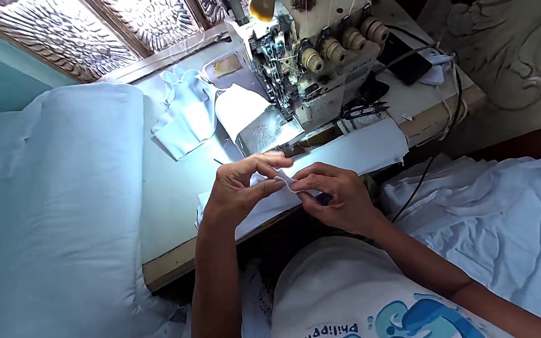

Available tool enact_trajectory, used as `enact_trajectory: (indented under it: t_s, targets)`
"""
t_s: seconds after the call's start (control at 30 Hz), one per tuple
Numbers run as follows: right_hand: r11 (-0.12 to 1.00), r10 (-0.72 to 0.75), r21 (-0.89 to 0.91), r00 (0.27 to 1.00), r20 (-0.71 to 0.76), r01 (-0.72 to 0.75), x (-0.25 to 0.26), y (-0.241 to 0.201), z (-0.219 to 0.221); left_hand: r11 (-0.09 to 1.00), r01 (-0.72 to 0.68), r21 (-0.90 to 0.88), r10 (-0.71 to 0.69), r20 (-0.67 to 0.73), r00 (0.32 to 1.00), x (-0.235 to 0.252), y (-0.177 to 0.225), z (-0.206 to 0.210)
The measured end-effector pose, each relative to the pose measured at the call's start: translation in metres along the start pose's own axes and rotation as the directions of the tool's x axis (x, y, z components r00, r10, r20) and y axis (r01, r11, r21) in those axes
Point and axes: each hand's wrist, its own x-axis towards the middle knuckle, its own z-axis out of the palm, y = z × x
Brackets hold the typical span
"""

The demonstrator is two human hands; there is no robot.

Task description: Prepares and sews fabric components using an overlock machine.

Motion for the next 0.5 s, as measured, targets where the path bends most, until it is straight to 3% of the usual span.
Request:
enact_trajectory:
  t_s: [0.1,0.27,0.5]
  targets:
    - [1.0,0.017,0.009,1.0,0.012,-0.017,0.0023,-0.002,-0.0005,0.999,0.019,-0.044,-0.019,-0.01,1.0,-0.0016,0.0015,-0.0005]
    - [0.996,0.082,0.013,0.996,0.04,-0.083,0.0037,-0.0004,-0.0038,0.993,0.027,-0.112,-0.044,-0.146,0.988,-0.0041,0.006,-0.0028]
    - [0.994,0.112,0.021,0.99,-0.082,-0.111,0.0014,-0.0055,-0.0095,0.976,-0.008,-0.217,-0.037,-0.204,0.978,-0.0037,0.0069,-0.0021]
